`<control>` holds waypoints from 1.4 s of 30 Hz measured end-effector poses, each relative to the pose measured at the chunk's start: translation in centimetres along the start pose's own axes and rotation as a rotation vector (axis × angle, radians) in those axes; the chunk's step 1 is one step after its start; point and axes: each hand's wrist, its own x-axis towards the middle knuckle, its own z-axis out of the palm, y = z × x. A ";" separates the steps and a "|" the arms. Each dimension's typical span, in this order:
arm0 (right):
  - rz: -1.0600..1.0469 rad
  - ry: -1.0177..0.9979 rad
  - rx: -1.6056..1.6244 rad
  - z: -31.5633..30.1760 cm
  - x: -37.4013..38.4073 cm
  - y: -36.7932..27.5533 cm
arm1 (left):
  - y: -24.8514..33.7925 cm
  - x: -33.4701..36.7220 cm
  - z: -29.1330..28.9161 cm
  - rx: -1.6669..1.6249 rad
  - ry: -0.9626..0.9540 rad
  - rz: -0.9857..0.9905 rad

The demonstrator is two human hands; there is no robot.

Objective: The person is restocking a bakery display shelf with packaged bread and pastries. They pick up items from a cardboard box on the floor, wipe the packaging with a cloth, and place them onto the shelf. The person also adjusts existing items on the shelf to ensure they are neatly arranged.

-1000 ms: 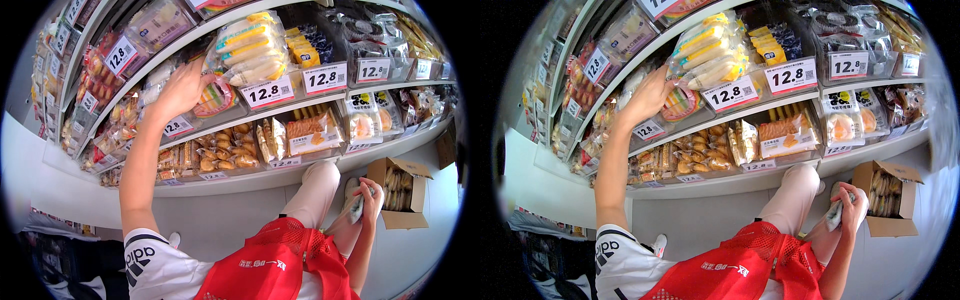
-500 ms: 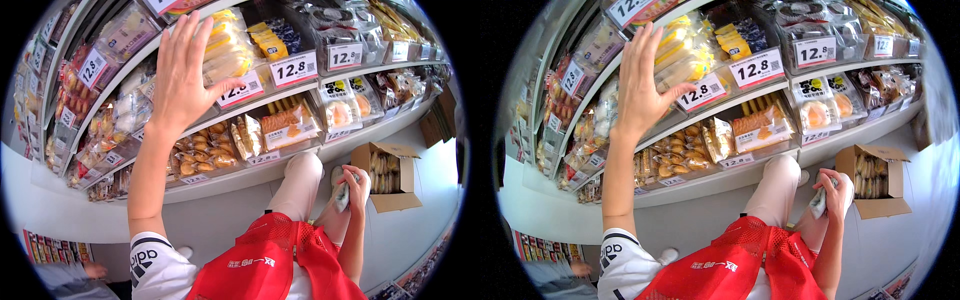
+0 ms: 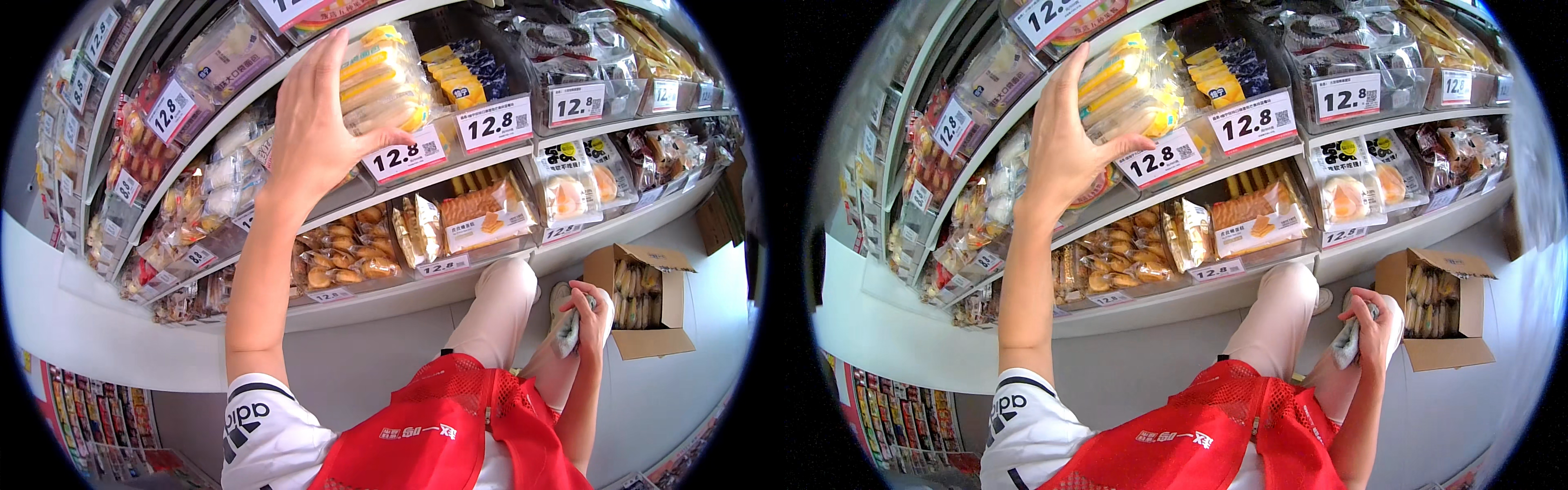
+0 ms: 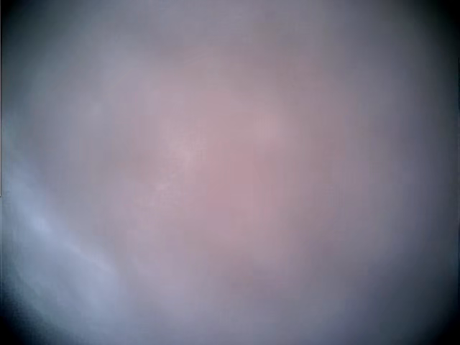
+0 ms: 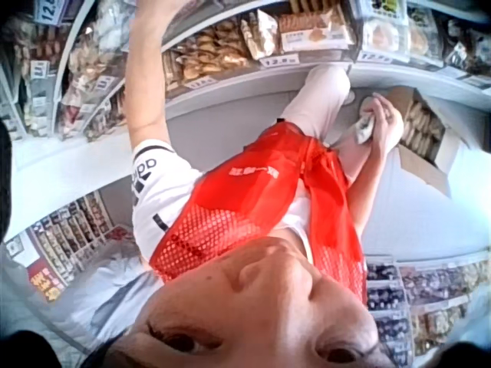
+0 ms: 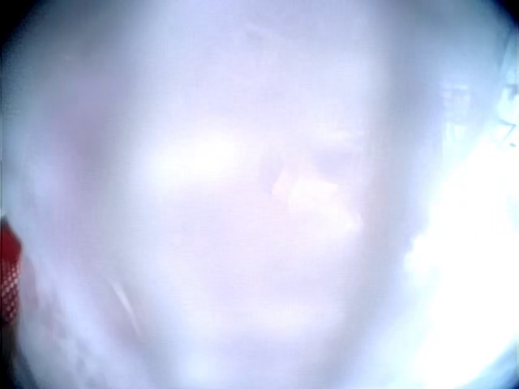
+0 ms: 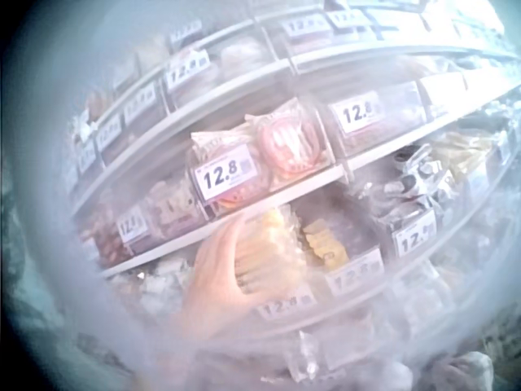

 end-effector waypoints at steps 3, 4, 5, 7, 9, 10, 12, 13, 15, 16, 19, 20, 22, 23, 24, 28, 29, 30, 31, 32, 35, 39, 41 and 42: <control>-0.018 -0.010 0.005 -0.1 0.1 0.3 | -0.3 -0.4 0.2 0.014 -0.019 0.019; -0.021 -0.009 0.010 -0.3 0.1 0.5 | -0.2 -0.6 0.3 0.025 0.005 0.042; -0.020 -0.013 0.009 -0.3 0.1 0.6 | -0.3 -0.7 0.4 0.036 0.029 0.066; -0.022 -0.014 0.005 -0.3 0.3 0.7 | -0.4 -0.9 0.8 0.057 0.086 0.118; 0.003 -0.028 0.048 -0.5 0.3 0.6 | -0.2 -1.2 1.2 0.101 0.071 0.142; 0.027 -0.030 0.080 -0.5 0.2 0.3 | -0.3 -1.2 1.4 0.100 0.076 0.138; 0.053 -0.052 0.147 -0.9 0.3 0.0 | -0.3 -1.4 1.6 0.102 0.083 0.127; 0.050 -0.052 0.190 -1.1 0.5 0.4 | -0.1 -1.4 1.6 0.112 0.106 0.133; 0.043 -0.055 0.275 -1.7 1.1 1.9 | 0.3 -1.6 1.3 0.137 0.151 0.141; 0.029 -0.051 0.311 -1.7 1.3 2.3 | 0.2 -1.8 1.3 0.123 0.173 0.163; 0.028 -0.071 0.347 -2.0 1.5 2.6 | 0.6 -3.1 1.5 0.108 0.256 0.185; 0.040 -0.078 0.357 -2.1 1.5 2.6 | 1.0 -3.8 1.4 0.084 0.273 0.190; 0.063 -0.082 0.379 -2.6 1.4 2.5 | 1.9 -5.9 1.7 0.009 0.330 0.164; 0.070 -0.089 0.411 -2.6 1.3 2.5 | 2.5 -7.2 1.8 -0.029 0.357 0.154; 0.075 -0.082 0.442 -2.9 1.3 2.7 | 3.6 -9.1 2.3 -0.124 0.313 0.124; 0.095 -0.159 0.621 -2.9 1.5 2.1 | 10.0 -16.4 4.0 -0.521 0.019 0.053; 0.090 -0.146 0.621 -3.0 1.5 2.3 | 12.0 -18.2 4.9 -0.639 -0.070 0.017; 0.085 -0.136 0.621 -3.0 1.6 2.5 | 13.6 -19.8 5.6 -0.722 -0.137 -0.002; 0.081 -0.128 0.621 -3.0 1.7 2.8 | 15.2 -21.0 6.0 -0.804 -0.207 -0.021; 0.074 -0.038 0.570 -2.4 1.8 3.0 | 16.9 -21.5 6.0 -0.900 -0.281 -0.086; 0.265 0.200 0.538 0.8 0.4 1.5 | 21.7 -21.3 6.0 -1.170 -0.464 -0.290; 0.203 0.101 0.526 4.6 -3.2 0.6 | 25.4 -20.6 6.8 -1.343 -0.590 -0.536; 0.184 0.055 0.554 5.6 -4.3 0.9 | 25.8 -20.6 7.6 -1.261 -0.563 -0.610; 0.196 0.024 0.588 5.4 -4.8 1.1 | 25.7 -20.3 7.8 -1.219 -0.561 -0.660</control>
